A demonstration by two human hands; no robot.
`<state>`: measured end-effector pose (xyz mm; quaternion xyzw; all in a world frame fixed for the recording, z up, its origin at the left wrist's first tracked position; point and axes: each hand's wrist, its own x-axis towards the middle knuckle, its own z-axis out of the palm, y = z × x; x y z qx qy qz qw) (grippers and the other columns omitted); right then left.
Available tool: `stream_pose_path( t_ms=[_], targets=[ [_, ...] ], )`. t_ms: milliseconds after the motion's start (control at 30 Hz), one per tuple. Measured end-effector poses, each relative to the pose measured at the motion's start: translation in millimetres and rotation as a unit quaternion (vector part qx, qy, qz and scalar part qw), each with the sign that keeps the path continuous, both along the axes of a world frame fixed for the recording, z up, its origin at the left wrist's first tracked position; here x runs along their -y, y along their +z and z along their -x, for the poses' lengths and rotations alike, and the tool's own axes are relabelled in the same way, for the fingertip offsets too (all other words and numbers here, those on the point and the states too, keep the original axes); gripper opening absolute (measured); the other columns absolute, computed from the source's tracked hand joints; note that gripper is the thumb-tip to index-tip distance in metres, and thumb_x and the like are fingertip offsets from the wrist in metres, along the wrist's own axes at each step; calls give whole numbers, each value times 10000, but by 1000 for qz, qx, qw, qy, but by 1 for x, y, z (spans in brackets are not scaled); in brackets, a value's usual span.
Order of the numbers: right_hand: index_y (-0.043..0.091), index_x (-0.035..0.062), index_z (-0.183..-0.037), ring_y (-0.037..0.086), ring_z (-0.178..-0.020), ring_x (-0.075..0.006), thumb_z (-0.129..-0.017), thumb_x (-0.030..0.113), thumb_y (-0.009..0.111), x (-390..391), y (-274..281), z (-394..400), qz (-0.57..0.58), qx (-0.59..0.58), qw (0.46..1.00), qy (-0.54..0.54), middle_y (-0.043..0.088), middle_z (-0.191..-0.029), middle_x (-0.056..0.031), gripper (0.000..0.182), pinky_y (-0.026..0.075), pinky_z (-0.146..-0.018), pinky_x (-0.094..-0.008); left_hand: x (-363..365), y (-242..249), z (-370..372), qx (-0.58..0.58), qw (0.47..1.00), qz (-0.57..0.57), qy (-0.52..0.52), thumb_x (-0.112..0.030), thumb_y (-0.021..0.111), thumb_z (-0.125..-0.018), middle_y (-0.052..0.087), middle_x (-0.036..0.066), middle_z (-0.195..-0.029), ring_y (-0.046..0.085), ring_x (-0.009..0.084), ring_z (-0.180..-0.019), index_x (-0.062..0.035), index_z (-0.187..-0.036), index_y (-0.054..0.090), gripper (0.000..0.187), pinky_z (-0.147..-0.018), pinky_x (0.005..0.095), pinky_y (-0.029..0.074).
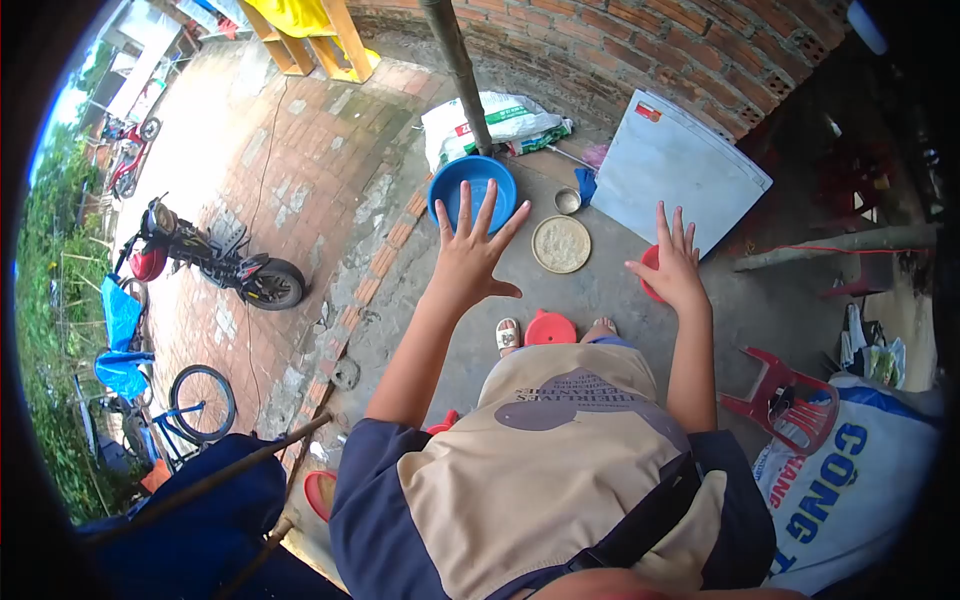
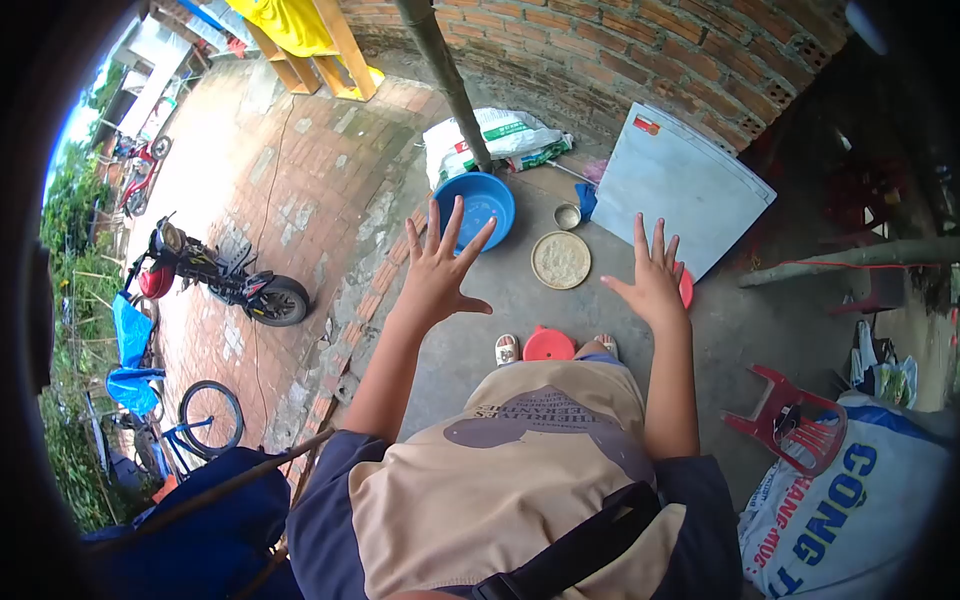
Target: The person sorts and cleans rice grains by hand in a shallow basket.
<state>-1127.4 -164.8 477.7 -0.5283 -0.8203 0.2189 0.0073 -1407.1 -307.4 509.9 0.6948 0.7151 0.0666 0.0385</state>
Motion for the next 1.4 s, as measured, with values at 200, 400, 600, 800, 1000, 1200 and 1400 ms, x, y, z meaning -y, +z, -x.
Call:
stream_pose_path(
  t_ms=[200, 400, 600, 800, 1000, 1200, 1400],
  targets=[
    [31, 258, -1484, 24, -1376, -480, -724, 441, 722, 79, -4, -16, 44, -15, 992, -119, 14, -1532, -189, 1042, 123, -1065, -621, -30, -14, 9, -1, 988, 27, -155, -520, 846, -363, 97, 157, -1527, 49, 448, -1387, -356, -1452, 209, 1272, -1038, 699, 67],
    [66, 243, -1484, 41, -1369, -493, -797, 418, 666, 104, 3, -39, 11, 41, 967, -252, -28, -1528, -201, 929, 157, -1067, -603, -29, -10, -24, 44, 972, 0, -232, -525, 837, -368, 80, 149, -1532, 26, 436, -1393, -356, -1454, 204, 1268, -1035, 698, 88],
    [55, 247, -1482, 36, -1360, -513, -795, 438, 657, 71, 4, -60, -4, -27, 973, -230, -42, -1528, -196, 933, 133, -1046, -654, -18, -12, -39, 68, 978, 7, -196, -513, 849, -359, 80, 157, -1532, 27, 448, -1390, -366, -1452, 199, 1280, -1017, 720, 65],
    [33, 259, -1482, 25, -1360, -515, -785, 446, 662, 25, 4, -82, -20, -37, 995, -90, -60, -1528, -191, 957, 158, -1060, -624, -17, -10, -66, 27, 999, 17, -34, -504, 852, -352, 90, 156, -1531, 28, 438, -1395, -322, -1450, 246, 1268, -1015, 714, 71],
    [66, 250, -1483, 48, -1366, -498, -794, 425, 657, -20, 34, -169, -40, -66, 996, 34, 1, -1526, -206, 925, 145, -1066, -615, -10, 26, -152, 66, 997, -44, 16, -490, 847, -413, 93, 141, -1531, 48, 431, -1394, -348, -1445, 242, 1204, -1027, 705, 76],
    [99, 188, -1480, 93, -1356, -506, -819, 425, 635, -66, 3, -219, -92, -120, 977, -147, 41, -1504, -265, 884, 180, -1093, -540, 21, 36, -180, 54, 993, -41, 95, -496, 823, -470, 94, 113, -1537, 21, 399, -1404, -353, -1446, 231, 1150, -1073, 652, 59],
    [87, 196, -1482, 89, -1358, -504, -809, 417, 648, -31, -18, -162, 16, -132, 991, 25, 38, -1506, -263, 904, 192, -1091, -528, 69, 25, -149, -3, 975, -25, 221, -514, 796, -548, 91, 119, -1537, 34, 412, -1399, -354, -1445, 232, 1072, -1063, 662, 81]
  ],
)
